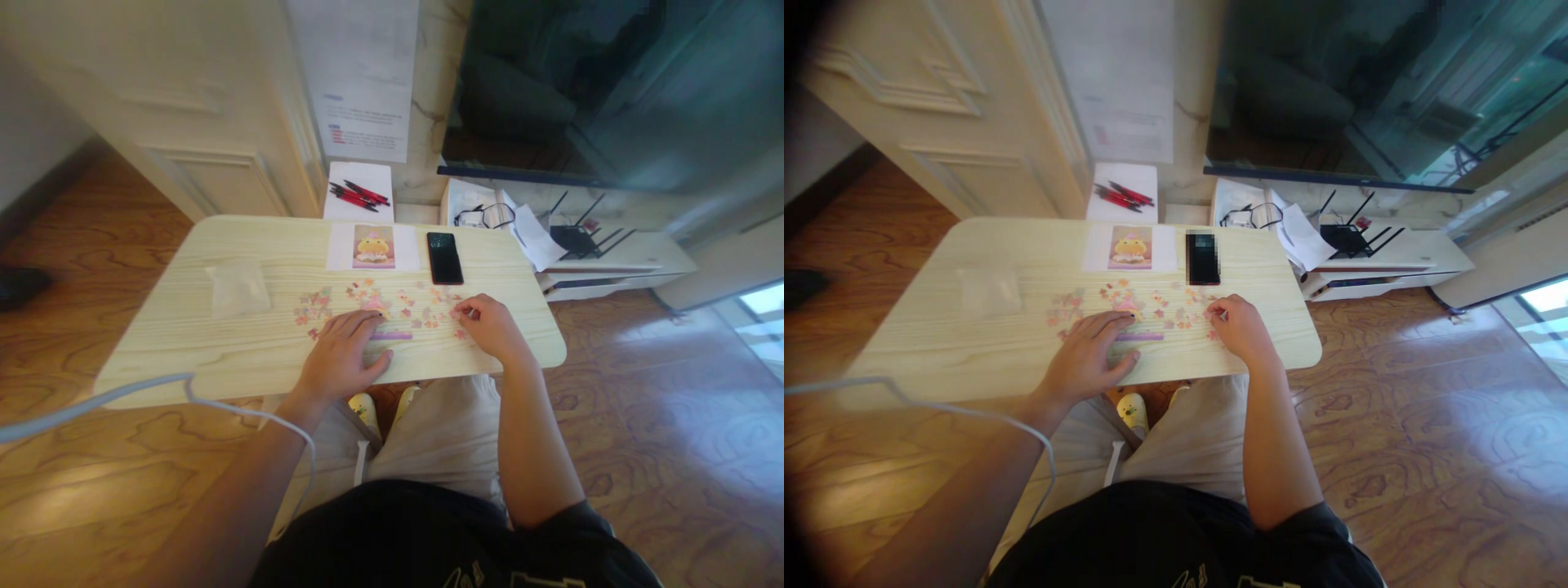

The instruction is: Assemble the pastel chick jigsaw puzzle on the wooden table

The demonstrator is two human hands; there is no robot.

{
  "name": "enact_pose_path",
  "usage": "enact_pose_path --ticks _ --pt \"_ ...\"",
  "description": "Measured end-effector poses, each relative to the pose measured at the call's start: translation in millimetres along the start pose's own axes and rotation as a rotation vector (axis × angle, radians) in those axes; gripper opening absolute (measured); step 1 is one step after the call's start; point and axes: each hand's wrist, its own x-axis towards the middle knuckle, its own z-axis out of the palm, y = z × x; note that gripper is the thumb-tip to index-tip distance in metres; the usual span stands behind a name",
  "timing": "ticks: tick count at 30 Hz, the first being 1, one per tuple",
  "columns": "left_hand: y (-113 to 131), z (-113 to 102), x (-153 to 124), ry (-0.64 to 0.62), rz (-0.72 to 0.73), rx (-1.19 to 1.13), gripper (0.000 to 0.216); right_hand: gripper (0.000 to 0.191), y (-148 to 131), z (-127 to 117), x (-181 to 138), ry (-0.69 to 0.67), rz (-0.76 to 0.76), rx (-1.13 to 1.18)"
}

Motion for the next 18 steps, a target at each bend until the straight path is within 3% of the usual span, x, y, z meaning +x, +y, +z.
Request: enact_pose_path --ticks 9,18 --pt "-0.9 0.3 -0.2 0.014 0.013 -0.015 0.050 0.010 -19.3 20.9 6.8 -0.013 -0.085 -0.099" --pt "-1.1 0.7 -0.3 0.019 0.010 -0.028 0.049 0.031 -13.6 28.2 16.9 -0.026 -0.147 -0.012"
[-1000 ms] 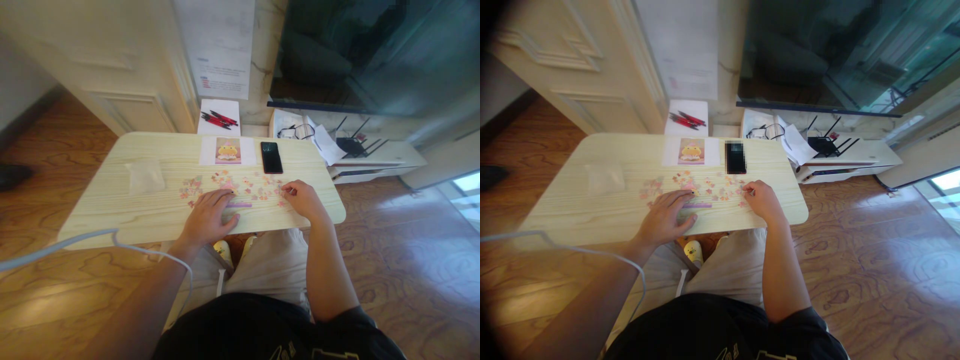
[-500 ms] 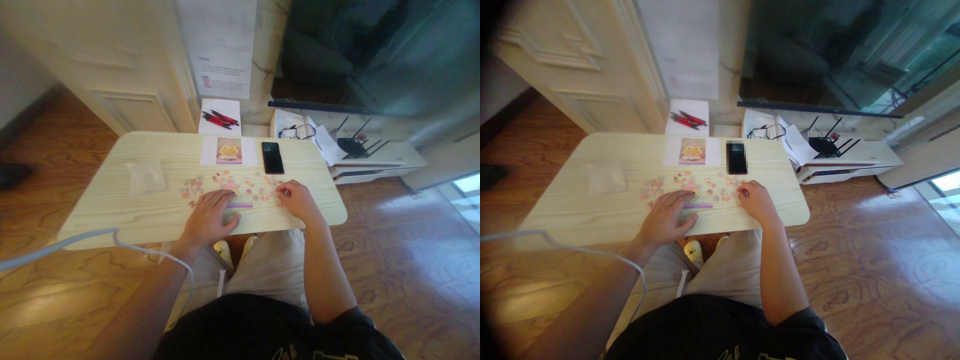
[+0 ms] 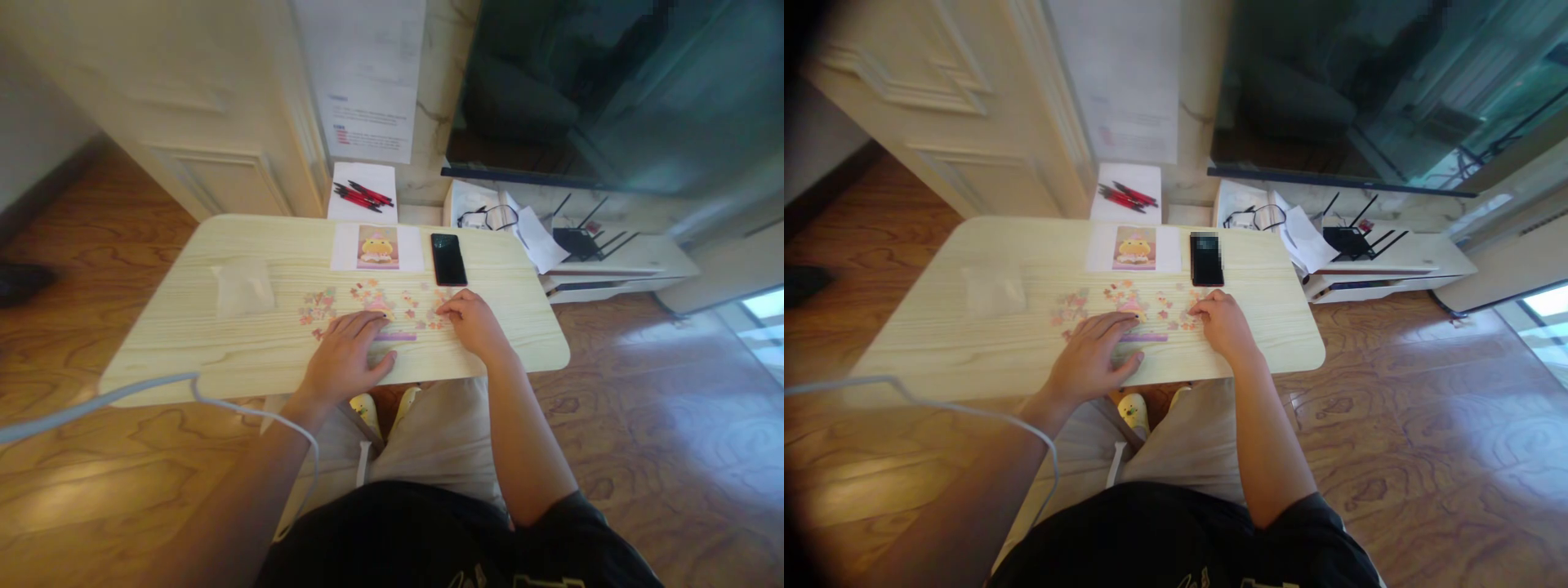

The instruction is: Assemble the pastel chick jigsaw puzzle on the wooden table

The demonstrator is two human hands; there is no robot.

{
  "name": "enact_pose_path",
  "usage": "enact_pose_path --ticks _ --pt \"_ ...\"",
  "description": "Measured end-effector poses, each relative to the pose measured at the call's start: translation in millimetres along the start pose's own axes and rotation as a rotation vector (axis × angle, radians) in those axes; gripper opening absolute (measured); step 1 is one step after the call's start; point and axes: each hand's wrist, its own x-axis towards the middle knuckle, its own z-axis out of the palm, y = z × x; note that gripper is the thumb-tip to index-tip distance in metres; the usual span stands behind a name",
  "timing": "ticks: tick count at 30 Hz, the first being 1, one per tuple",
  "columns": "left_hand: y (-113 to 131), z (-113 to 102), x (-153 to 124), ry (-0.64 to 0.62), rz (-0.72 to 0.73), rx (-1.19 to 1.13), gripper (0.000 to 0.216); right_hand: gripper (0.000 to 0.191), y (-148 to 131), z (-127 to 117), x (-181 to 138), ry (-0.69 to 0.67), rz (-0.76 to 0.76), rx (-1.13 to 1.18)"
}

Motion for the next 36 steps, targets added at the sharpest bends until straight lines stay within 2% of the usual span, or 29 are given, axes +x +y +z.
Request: enact_pose_path --ticks 4,8,12,18,27,36 --pt "-0.2 0.0 -0.2 -0.004 0.003 -0.005 0.049 0.020 0.6 -3.4 -1.9 0.062 0.046 -0.010" --pt "0.4 -0.5 0.1 -0.008 -0.001 0.004 0.049 0.013 0.4 -4.8 -4.6 0.012 0.049 -0.022" --pt "0.9 -1.1 0.4 -0.009 -0.003 0.005 0.048 0.017 3.3 -4.1 -4.7 0.062 0.070 -0.015" --pt "0.8 -0.8 0.6 -0.012 -0.008 0.006 0.049 0.018 -3.6 0.5 7.4 0.175 0.153 -0.157" --pt "-0.1 0.8 -0.2 0.002 -0.012 0.013 0.047 0.016 -8.4 12.5 18.4 0.103 0.118 -0.125" --pt "-1.0 0.9 0.1 -0.007 -0.002 0.007 0.048 0.028 13.4 -9.3 8.8 0.219 0.148 -0.106"
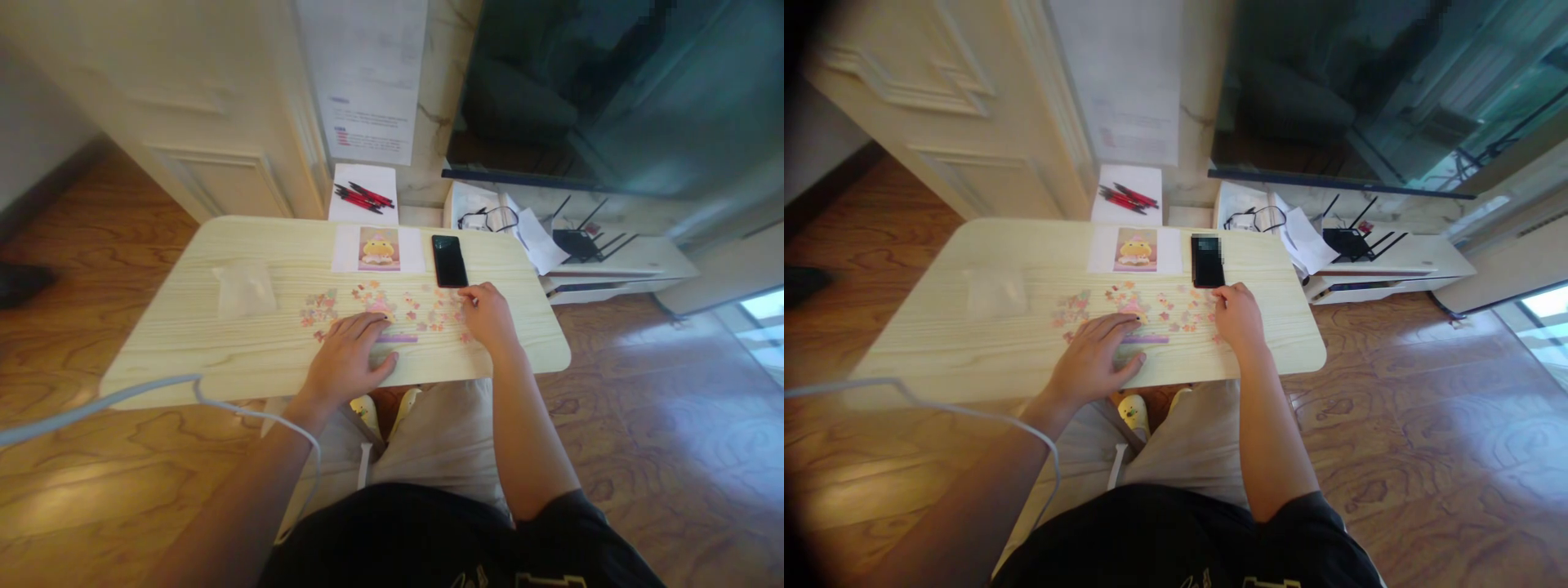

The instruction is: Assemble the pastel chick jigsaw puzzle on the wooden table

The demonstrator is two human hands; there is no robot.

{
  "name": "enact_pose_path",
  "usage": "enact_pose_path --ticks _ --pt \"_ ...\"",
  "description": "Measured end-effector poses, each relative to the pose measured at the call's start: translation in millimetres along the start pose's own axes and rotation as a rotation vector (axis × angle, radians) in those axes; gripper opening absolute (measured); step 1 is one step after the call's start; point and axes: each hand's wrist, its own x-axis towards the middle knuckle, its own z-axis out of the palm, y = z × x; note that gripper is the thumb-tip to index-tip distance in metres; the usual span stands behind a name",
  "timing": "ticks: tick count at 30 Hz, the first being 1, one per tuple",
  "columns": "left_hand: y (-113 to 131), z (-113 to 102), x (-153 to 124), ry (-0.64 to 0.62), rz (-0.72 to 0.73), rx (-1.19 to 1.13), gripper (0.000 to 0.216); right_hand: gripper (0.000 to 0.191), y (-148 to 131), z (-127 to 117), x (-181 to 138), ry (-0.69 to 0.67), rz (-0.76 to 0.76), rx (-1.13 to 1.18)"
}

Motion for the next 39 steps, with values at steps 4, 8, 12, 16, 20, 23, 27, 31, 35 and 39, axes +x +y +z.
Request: enact_pose_path --ticks 4,8,12,16,20,23,27,31,35,39 --pt "1.0 -1.0 0.3 0.004 -0.002 -0.008 0.048 0.030 11.6 -7.0 0.5 0.019 0.014 -0.005" --pt "1.8 -1.2 0.6 0.005 -0.005 -0.011 0.049 0.031 16.3 -7.7 0.3 -0.013 0.006 -0.020" --pt "2.0 -0.8 0.6 0.004 -0.004 0.003 0.049 0.025 16.4 -6.2 0.1 -0.060 0.020 -0.035" --pt "1.4 -0.5 0.6 -0.008 0.002 0.017 0.049 0.022 15.7 -6.7 -0.6 -0.039 0.052 -0.047" --pt "0.8 -0.2 0.8 -0.001 -0.003 0.021 0.049 0.019 15.0 -8.2 -1.5 -0.054 0.082 -0.071" --pt "0.5 0.0 0.7 -0.009 -0.006 0.024 0.048 0.020 16.0 -7.9 -1.8 -0.076 0.094 -0.086" --pt "0.0 0.3 0.3 -0.002 -0.005 0.017 0.049 0.019 20.2 -7.7 -1.6 -0.072 0.099 -0.085" --pt "-0.4 0.7 0.3 -0.002 -0.008 0.012 0.050 0.020 24.2 -12.1 -1.6 -0.080 0.101 -0.080" --pt "-0.3 0.9 0.4 0.000 -0.006 0.010 0.049 0.019 24.6 -16.0 -0.9 -0.069 0.137 -0.113" --pt "-0.2 0.6 0.3 0.002 -0.011 0.013 0.050 0.021 17.7 -11.1 1.6 -0.057 0.128 -0.131"
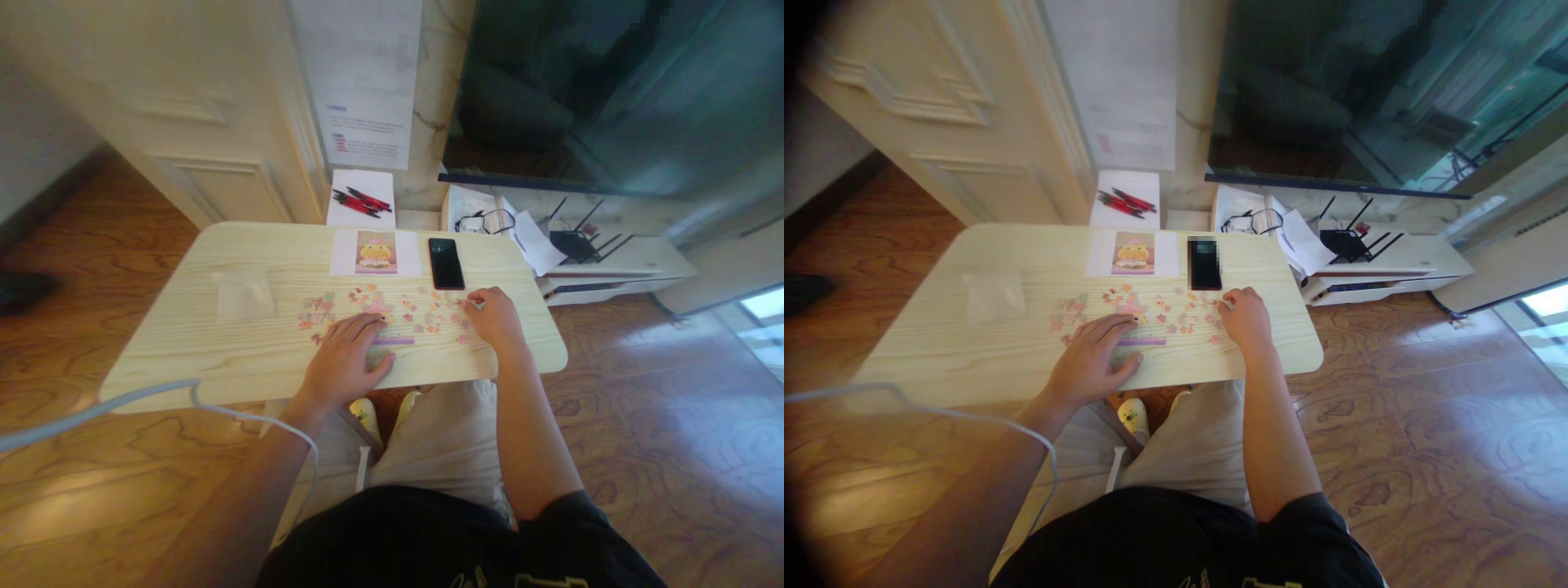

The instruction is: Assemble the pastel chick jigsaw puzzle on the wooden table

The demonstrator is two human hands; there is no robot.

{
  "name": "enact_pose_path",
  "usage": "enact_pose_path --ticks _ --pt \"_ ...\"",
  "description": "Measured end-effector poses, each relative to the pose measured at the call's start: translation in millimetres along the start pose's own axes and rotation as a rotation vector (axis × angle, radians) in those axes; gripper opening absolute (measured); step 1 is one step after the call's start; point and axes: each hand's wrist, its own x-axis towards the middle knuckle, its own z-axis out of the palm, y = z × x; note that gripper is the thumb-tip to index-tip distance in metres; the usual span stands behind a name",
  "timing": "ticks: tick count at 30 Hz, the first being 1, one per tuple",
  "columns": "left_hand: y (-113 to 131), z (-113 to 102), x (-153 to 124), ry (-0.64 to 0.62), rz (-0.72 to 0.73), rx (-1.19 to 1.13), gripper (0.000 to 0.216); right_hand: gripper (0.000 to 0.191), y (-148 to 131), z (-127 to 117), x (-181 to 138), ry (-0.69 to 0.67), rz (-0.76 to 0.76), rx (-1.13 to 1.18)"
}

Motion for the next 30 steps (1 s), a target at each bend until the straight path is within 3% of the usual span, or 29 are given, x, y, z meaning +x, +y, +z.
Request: enact_pose_path --ticks 9,22,26,30 --pt "-2.2 1.3 -0.4 0.054 -0.052 0.002 0.059 0.015 -10.3 11.4 5.2 -0.055 0.064 0.039" --pt "4.5 0.0 -0.7 -0.006 -0.076 -0.005 0.050 0.018 -14.0 -2.4 0.4 -0.100 0.010 0.017" --pt "5.1 1.5 -1.4 -0.005 -0.031 -0.020 0.053 0.019 -36.4 0.8 -12.2 0.057 -0.044 0.064" --pt "2.1 0.8 -1.2 -0.016 -0.034 -0.044 0.051 0.011 -72.8 15.9 -22.1 -0.028 -0.228 0.171"
